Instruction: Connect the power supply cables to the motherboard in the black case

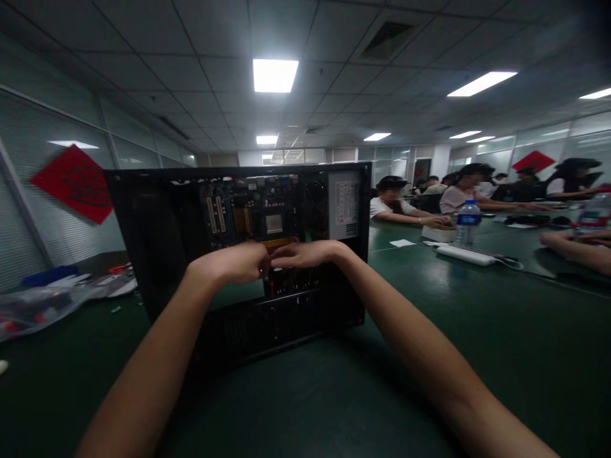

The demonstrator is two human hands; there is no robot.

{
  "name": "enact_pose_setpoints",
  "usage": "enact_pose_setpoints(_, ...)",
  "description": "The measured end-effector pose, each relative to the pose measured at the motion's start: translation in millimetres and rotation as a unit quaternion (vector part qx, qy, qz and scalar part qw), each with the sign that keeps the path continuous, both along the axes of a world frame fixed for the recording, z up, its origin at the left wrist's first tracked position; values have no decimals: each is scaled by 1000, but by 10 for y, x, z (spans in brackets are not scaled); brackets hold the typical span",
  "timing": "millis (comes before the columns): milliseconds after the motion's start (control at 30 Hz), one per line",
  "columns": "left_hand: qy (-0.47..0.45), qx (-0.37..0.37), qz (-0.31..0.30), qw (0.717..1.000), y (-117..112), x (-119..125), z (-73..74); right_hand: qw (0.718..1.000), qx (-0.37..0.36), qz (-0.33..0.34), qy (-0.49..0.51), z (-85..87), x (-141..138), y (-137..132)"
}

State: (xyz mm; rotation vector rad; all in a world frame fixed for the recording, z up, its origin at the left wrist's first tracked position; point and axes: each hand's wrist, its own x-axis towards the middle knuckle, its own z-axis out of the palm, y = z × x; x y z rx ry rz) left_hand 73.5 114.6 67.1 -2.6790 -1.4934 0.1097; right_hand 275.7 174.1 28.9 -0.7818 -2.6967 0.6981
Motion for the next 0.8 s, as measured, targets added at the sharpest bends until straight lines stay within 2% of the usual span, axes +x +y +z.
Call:
enact_pose_setpoints(133,-13,-13,39,999,-109,-175,161,991,3,-47,-123,-101,-111,67)
enact_pose_setpoints(233,-33,-23,32,999,-160,-285,243,983,-3,-65,-171,-169,-271,93)
enact_pose_setpoints(433,-41,-41,21,998,-221,-351,312,964,-27,-70,-255,-137,-468,92)
enact_pose_setpoints(567,-33,-50,6,998,-275,-301,324,973,-41,-33,-225,-101,-405,78)
enact_pose_setpoints(700,-13,-52,-35,998,-280,-247,287,990,-40,4,-138,-80,-340,-1)
enact_pose_setpoints(800,-20,-67,-56,996,-272,-222,264,996,38,-13,-77,-83,-406,-94)
